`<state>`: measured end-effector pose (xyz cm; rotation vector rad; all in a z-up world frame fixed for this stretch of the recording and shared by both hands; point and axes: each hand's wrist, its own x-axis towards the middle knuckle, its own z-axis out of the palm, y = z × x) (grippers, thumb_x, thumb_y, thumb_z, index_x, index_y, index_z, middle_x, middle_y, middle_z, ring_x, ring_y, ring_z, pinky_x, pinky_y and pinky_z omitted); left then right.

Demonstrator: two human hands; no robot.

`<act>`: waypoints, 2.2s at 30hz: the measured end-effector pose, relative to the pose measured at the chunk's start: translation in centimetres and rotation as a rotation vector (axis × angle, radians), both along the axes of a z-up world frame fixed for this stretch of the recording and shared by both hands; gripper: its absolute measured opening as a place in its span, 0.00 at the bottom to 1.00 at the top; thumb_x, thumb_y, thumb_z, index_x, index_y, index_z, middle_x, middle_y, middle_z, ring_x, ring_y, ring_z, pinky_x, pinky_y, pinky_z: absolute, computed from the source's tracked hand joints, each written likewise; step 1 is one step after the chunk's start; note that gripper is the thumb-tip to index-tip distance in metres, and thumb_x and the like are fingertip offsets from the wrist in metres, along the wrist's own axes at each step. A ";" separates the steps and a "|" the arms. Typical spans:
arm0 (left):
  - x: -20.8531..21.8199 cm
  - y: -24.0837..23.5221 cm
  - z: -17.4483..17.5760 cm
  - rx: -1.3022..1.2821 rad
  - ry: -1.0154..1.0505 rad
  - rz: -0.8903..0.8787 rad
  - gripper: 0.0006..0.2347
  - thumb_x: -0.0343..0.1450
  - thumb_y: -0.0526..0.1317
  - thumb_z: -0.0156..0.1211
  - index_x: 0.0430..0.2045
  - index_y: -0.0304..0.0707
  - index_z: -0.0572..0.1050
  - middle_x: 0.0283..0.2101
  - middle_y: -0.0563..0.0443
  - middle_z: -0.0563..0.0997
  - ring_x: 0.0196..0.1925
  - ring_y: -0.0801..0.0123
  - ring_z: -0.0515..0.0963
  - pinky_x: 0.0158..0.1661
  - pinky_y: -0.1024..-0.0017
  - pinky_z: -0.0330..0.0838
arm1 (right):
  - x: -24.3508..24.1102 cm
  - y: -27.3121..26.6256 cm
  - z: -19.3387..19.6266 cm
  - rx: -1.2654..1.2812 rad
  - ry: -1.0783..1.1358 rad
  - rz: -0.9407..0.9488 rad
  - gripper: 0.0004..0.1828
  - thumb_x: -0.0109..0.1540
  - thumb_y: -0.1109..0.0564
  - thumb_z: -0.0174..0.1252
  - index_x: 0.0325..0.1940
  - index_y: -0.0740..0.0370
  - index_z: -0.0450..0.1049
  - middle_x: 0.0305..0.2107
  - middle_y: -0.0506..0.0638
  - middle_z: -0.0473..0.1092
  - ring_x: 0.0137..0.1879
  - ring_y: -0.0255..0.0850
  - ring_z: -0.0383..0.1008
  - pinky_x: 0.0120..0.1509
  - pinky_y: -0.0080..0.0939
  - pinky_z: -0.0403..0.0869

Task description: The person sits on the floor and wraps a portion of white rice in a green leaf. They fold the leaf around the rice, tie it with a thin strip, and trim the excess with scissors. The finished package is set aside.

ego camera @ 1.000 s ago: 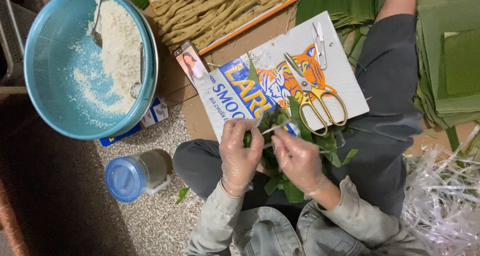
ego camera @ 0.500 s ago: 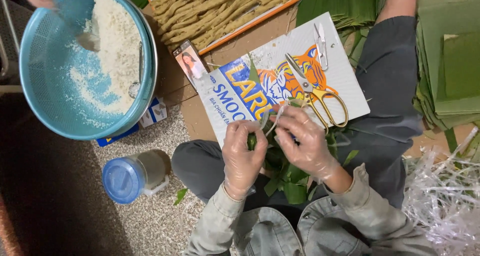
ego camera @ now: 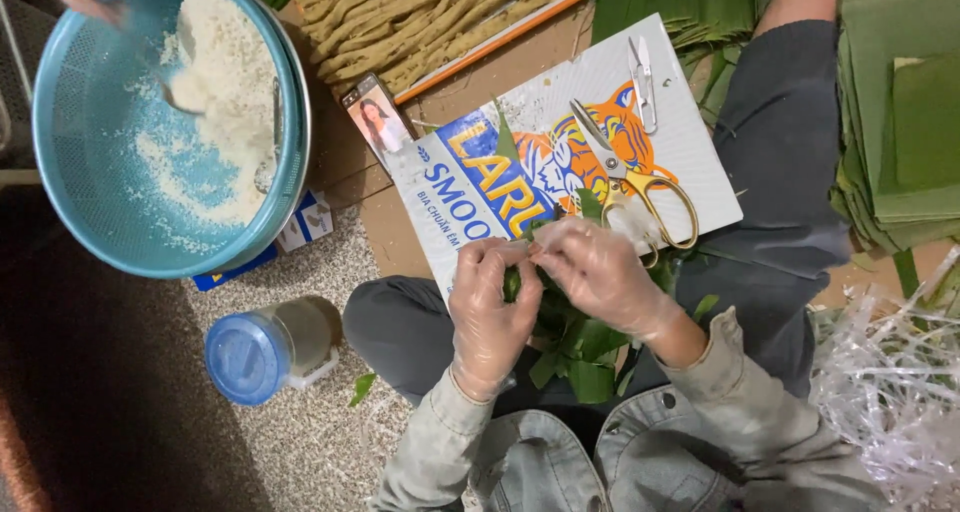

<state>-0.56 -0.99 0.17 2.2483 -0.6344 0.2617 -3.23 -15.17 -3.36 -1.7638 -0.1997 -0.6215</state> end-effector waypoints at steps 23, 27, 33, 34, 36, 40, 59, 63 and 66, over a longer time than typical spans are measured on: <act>0.3 1.6 -0.4 0.150 -0.085 -0.176 0.03 0.75 0.40 0.57 0.38 0.44 0.75 0.48 0.45 0.70 0.60 0.40 0.70 0.65 0.31 0.47 | -2.3 1.5 -5.3 1.395 0.890 0.337 0.09 0.65 0.61 0.54 0.47 0.71 0.71 0.19 0.41 0.55 0.18 0.23 0.53 0.16 0.26 0.62; 0.4 0.7 -1.6 0.040 -0.210 -0.158 0.01 0.73 0.37 0.60 0.34 0.43 0.76 0.41 0.50 0.73 0.52 0.50 0.77 0.63 0.46 0.64 | -2.5 2.0 -5.4 1.416 0.878 0.311 0.06 0.65 0.60 0.56 0.43 0.67 0.70 0.19 0.41 0.56 0.17 0.24 0.55 0.17 0.26 0.63; 1.6 0.8 -4.5 0.063 -0.411 0.078 0.03 0.66 0.33 0.59 0.25 0.42 0.72 0.31 0.54 0.74 0.37 0.61 0.81 0.64 0.45 0.65 | -4.2 2.2 -6.3 0.731 0.638 0.273 0.09 0.66 0.64 0.54 0.31 0.65 0.72 0.14 0.49 0.65 0.16 0.34 0.67 0.20 0.33 0.72; 1.5 0.7 -4.0 0.073 -0.393 0.078 0.02 0.67 0.33 0.59 0.26 0.41 0.72 0.32 0.53 0.74 0.37 0.60 0.81 0.61 0.47 0.68 | -4.2 1.2 -5.7 0.535 0.711 0.314 0.07 0.65 0.64 0.55 0.33 0.65 0.75 0.16 0.51 0.70 0.20 0.37 0.70 0.24 0.36 0.76; 1.2 1.0 -3.2 0.083 -0.373 0.076 0.02 0.67 0.34 0.59 0.26 0.40 0.72 0.32 0.52 0.74 0.37 0.59 0.80 0.59 0.49 0.71 | -3.0 -1.5 -4.1 0.338 0.781 0.351 0.07 0.65 0.64 0.56 0.35 0.66 0.79 0.19 0.54 0.74 0.23 0.40 0.74 0.29 0.38 0.79; 0.0 1.8 -0.9 0.074 -0.052 -0.029 0.08 0.72 0.35 0.55 0.43 0.35 0.75 0.43 0.46 0.75 0.47 0.53 0.78 0.67 0.41 0.56 | 3.9 -8.3 -6.2 -0.368 0.504 -0.315 0.11 0.67 0.58 0.61 0.43 0.72 0.75 0.31 0.64 0.68 0.36 0.55 0.68 0.39 0.55 0.69; 0.2 3.1 -2.6 0.170 -0.243 -0.174 0.07 0.61 0.31 0.70 0.23 0.42 0.76 0.35 0.50 0.77 0.49 0.48 0.80 0.59 0.51 0.71 | -5.4 1.7 -3.9 -0.429 0.619 -0.120 0.16 0.69 0.42 0.51 0.45 0.55 0.74 0.26 0.53 0.73 0.31 0.53 0.79 0.35 0.52 0.79; -0.5 2.5 -2.9 0.136 -0.125 -0.038 0.08 0.61 0.36 0.70 0.30 0.47 0.77 0.42 0.52 0.77 0.52 0.55 0.81 0.60 0.55 0.72 | -4.1 2.3 -3.8 -0.454 0.588 -0.176 0.15 0.69 0.43 0.52 0.49 0.55 0.72 0.27 0.52 0.73 0.31 0.53 0.80 0.33 0.54 0.78; -0.7 2.6 -3.0 0.177 -0.140 -0.024 0.09 0.61 0.37 0.70 0.31 0.48 0.77 0.45 0.49 0.76 0.52 0.54 0.81 0.61 0.53 0.69 | -4.0 2.7 -3.8 -0.500 0.587 -0.197 0.15 0.67 0.42 0.52 0.49 0.53 0.72 0.27 0.50 0.71 0.30 0.52 0.80 0.33 0.53 0.78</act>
